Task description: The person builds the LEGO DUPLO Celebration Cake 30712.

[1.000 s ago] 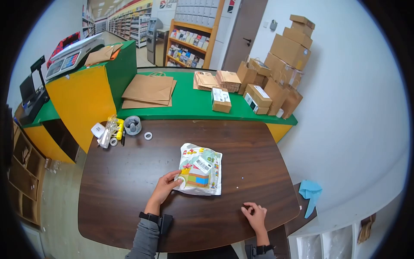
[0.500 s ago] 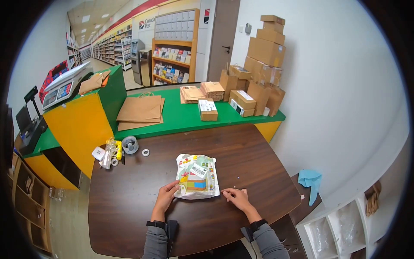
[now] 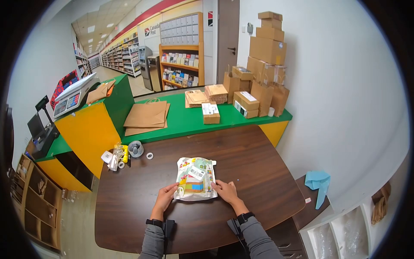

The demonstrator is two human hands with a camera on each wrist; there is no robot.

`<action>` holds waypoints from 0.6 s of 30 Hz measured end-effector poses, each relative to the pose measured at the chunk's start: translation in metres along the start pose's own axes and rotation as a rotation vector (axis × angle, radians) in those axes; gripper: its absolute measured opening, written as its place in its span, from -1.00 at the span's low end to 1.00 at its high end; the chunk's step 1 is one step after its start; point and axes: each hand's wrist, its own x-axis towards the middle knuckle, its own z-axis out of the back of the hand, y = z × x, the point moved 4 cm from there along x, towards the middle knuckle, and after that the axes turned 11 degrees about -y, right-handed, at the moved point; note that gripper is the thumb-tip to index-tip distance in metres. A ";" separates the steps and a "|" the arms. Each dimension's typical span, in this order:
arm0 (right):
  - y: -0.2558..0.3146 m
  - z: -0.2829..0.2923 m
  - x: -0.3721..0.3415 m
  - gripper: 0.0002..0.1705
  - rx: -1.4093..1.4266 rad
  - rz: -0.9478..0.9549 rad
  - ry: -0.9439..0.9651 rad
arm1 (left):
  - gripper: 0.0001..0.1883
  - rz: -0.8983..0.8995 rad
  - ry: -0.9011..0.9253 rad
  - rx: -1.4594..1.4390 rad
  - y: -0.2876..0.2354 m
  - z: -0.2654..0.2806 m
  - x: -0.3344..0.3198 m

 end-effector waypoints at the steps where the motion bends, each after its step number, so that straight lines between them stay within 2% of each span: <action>1: 0.000 -0.001 0.004 -0.50 -0.005 0.010 0.015 | -0.64 0.012 -0.005 0.010 0.002 0.000 -0.001; 6: -0.005 -0.014 0.031 -0.52 -0.009 0.061 0.013 | -0.65 0.041 -0.014 -0.025 0.009 0.005 0.005; 9: -0.005 -0.018 0.042 -0.53 0.001 0.070 -0.021 | -0.66 0.085 -0.098 -0.111 -0.012 -0.012 -0.011; 11: -0.008 -0.019 0.041 -0.50 0.035 0.063 -0.076 | -0.67 0.116 -0.086 -0.094 -0.003 -0.005 -0.005; 13: -0.014 -0.019 0.040 -0.41 0.136 -0.006 -0.025 | -0.68 0.149 -0.077 -0.071 0.005 0.003 -0.006; 14: -0.015 -0.024 0.042 -0.37 0.415 0.019 -0.134 | -0.66 0.128 -0.047 -0.086 0.001 0.002 -0.007; 16: -0.016 -0.020 0.038 -0.35 0.573 -0.226 -0.030 | -0.65 0.130 -0.021 -0.105 -0.001 0.001 -0.006; 17: -0.012 -0.018 0.035 -0.35 0.562 -0.254 -0.017 | -0.66 0.130 -0.046 -0.068 0.002 0.004 -0.006; 18: -0.005 -0.014 0.035 -0.36 0.420 -0.155 -0.053 | -0.67 0.128 -0.069 -0.032 0.004 0.006 -0.006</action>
